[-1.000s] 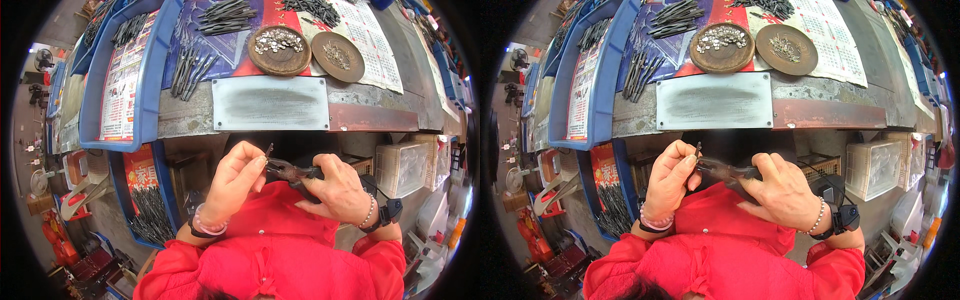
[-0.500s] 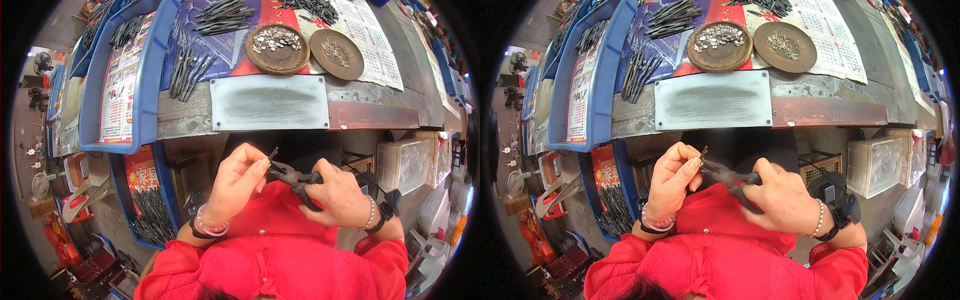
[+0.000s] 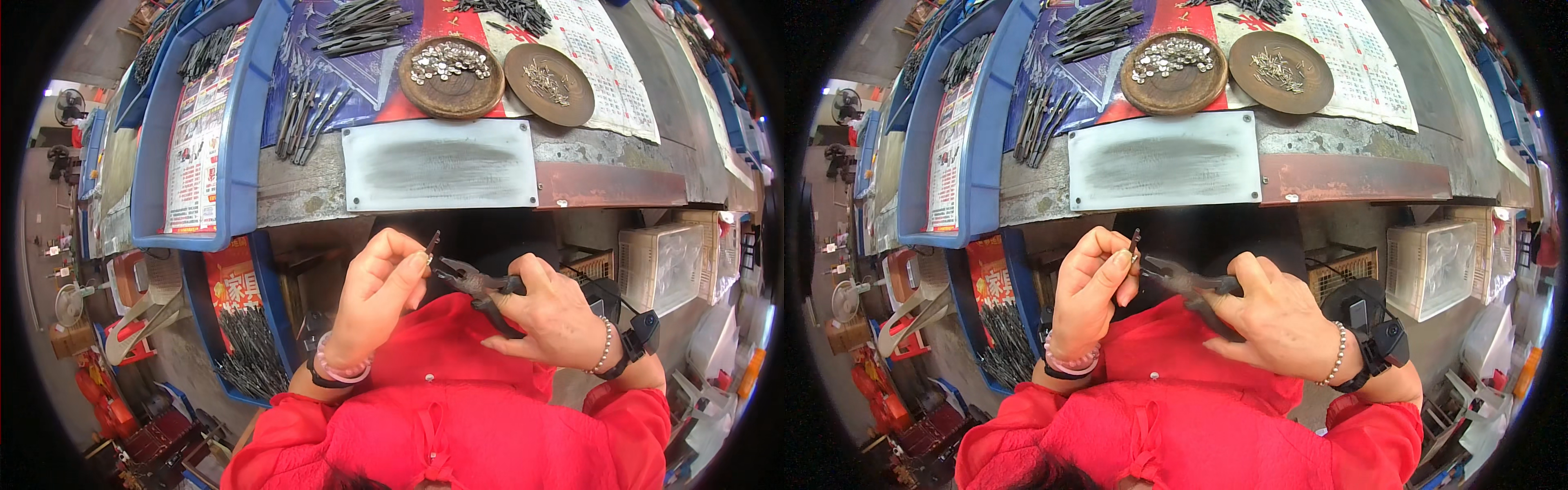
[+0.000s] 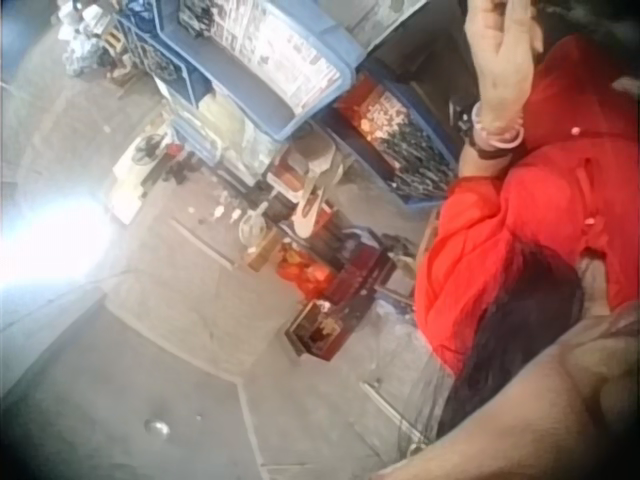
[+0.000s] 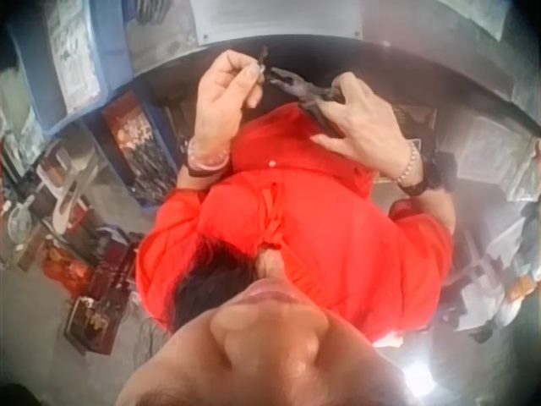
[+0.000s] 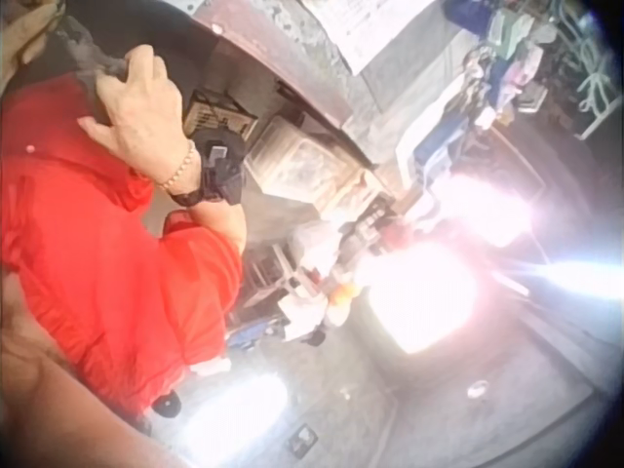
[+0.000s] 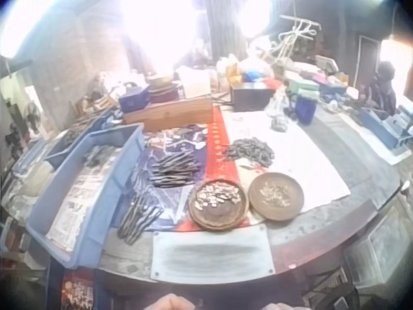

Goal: The person assembles small metal fasteners by hand, picking up rods and small metal pieces from trays on a cluttered workbench. They use pliers to bend or secure the components, then place the finished items into a blue bin. The process is repeated multiple times with consistent hand movements.

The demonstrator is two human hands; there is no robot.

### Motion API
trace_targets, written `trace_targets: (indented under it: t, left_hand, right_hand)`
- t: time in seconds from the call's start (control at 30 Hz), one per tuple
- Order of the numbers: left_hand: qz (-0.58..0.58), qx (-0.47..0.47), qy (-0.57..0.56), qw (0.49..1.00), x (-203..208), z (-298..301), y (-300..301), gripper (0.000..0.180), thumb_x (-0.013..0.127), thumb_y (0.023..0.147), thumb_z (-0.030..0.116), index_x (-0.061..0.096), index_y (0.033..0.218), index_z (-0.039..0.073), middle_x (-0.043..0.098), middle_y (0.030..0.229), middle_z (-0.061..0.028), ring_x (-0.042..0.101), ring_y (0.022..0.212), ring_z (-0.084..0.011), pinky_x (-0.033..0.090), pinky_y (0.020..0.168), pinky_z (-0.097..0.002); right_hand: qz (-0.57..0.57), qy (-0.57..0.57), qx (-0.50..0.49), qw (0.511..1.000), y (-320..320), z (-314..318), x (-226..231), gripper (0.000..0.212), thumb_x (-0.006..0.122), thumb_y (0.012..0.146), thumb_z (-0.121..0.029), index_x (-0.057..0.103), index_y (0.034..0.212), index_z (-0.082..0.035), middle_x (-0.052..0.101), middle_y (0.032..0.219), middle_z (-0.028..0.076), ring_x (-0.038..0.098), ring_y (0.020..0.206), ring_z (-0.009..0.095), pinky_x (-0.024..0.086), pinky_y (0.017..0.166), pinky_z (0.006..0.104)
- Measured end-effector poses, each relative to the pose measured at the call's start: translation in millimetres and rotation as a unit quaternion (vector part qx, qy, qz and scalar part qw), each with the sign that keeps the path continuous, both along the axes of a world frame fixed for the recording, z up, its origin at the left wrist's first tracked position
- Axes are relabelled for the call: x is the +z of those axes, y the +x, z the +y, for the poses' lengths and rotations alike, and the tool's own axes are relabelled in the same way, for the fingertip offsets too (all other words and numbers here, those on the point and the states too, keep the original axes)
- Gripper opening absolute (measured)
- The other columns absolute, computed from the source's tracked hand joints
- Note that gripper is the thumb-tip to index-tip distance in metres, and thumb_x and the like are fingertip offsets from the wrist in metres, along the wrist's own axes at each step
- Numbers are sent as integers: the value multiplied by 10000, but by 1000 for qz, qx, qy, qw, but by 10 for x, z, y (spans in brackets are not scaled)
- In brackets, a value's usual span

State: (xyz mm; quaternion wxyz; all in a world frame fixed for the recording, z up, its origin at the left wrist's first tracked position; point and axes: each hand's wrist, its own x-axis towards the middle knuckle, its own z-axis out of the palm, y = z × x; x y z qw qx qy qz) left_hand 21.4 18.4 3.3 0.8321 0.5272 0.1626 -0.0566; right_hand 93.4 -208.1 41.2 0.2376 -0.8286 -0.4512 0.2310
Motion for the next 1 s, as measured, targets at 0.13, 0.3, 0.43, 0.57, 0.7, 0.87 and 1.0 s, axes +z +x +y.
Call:
trace_targets:
  t: [0.13,0.3,0.43,0.57,0.7,0.87,1.0]
  left_hand:
    - [-2,-6,3,1000,14,-26,-4,90,540,970,102,527,942,17,534,813,-14,449,600,-56,373,546,-197]
    - [-2,-16,7,1000,27,-25,-7,82,523,980,95,521,950,19,529,752,12,459,619,-28,375,567,-178]
    - [-6,-23,20,1000,23,-19,-10,81,526,978,94,520,946,20,530,741,13,458,618,-26,375,566,-178]
    - [-6,-21,26,999,21,-26,-27,80,529,976,92,519,940,20,526,736,13,458,617,-27,376,567,-179]
    - [-11,-22,47,999,10,-30,-35,80,526,975,85,520,934,17,522,738,14,459,617,-30,379,568,-182]
    - [-26,-12,56,998,-4,-30,-37,94,532,964,72,532,900,3,511,846,-39,436,590,-66,364,536,-210]
    - [-33,-20,58,998,-12,-19,-32,87,527,965,68,532,906,4,519,853,-44,438,592,-67,365,537,-212]
  right_hand:
    - [-38,2,6,999,9,14,0,449,784,680,-286,669,1075,-108,454,990,125,520,890,280,489,691,362]
    - [-56,2,9,998,5,22,-13,425,784,671,-274,677,1048,-109,448,970,122,513,882,272,489,687,358]
    - [-71,8,8,997,-13,33,-46,394,780,667,-254,682,1018,-105,445,952,124,513,870,273,488,673,358]
    - [-76,-10,12,997,-44,34,-59,370,767,666,-219,683,1006,-96,445,937,127,524,834,271,484,639,355]
    - [-57,20,1,998,-50,48,-65,295,751,673,-209,682,929,-79,450,914,134,548,782,275,477,584,366]
    - [29,12,11,999,-28,38,-66,229,737,705,-230,662,828,-53,463,883,152,569,749,297,463,545,384]
    - [229,68,29,971,39,-14,-89,292,751,739,-254,677,933,-48,466,873,125,535,691,250,446,569,334]
